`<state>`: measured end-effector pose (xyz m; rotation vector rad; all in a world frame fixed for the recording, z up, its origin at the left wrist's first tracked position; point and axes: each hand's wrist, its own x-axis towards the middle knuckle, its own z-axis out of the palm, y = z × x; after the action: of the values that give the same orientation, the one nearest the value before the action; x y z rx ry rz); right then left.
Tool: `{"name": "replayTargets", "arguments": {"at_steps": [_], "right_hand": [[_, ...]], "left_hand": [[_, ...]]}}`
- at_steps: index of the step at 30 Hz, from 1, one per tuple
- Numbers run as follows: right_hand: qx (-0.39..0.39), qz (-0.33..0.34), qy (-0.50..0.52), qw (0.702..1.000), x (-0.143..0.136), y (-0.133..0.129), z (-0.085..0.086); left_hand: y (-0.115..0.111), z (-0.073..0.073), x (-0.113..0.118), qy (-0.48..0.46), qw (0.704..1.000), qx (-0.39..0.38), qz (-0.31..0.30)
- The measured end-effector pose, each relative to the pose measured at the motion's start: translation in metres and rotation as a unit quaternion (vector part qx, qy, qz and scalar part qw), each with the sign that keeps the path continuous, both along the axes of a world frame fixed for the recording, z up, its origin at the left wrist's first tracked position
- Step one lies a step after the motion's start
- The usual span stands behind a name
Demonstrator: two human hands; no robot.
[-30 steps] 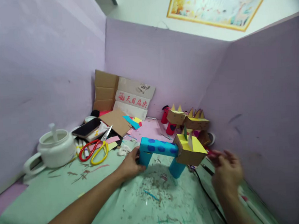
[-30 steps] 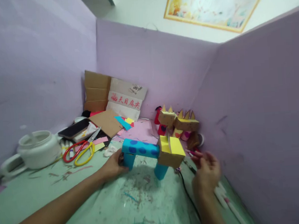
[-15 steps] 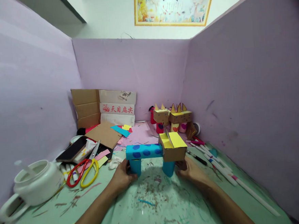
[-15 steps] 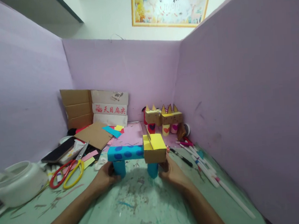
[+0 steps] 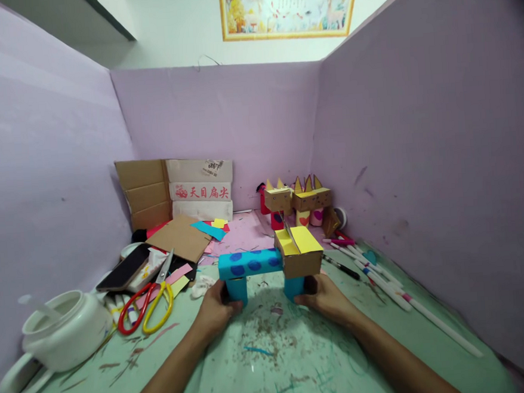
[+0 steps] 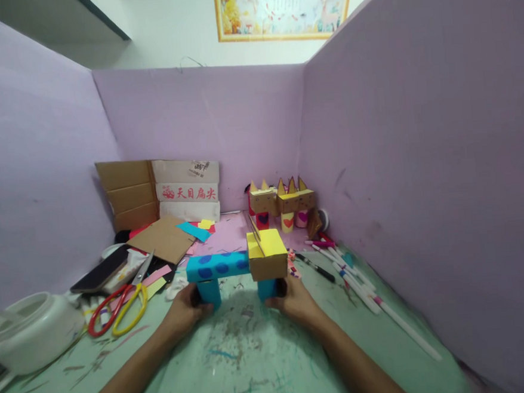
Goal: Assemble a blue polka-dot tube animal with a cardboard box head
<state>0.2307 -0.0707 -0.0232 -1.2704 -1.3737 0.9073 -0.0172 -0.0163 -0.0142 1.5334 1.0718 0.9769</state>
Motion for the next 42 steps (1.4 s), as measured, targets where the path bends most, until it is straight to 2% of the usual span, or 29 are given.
{"name": "replayTargets", "arguments": {"at_steps": [5,14,26,34,42], "right_hand": [[0.007,-0.006,-0.011,1.000,-0.002,-0.002,0.003],[0.014,-0.011,-0.030,0.999,-0.003,-0.003,0.011],[0.021,-0.016,-0.084,0.996,0.001,0.002,0.001],[0.013,0.015,-0.092,0.996,0.006,-0.002,0.002],[-0.003,0.017,-0.115,0.993,0.010,-0.004,0.000]], "left_hand": [[0.001,-0.003,0.000,-0.021,1.000,0.012,-0.006],[0.002,0.005,-0.002,-0.023,0.999,0.028,-0.020],[0.004,-0.002,-0.001,0.045,0.998,0.031,-0.011],[0.000,0.002,-0.006,0.032,0.999,0.005,-0.032],[0.002,-0.004,-0.009,0.056,0.998,0.006,-0.023]]}}
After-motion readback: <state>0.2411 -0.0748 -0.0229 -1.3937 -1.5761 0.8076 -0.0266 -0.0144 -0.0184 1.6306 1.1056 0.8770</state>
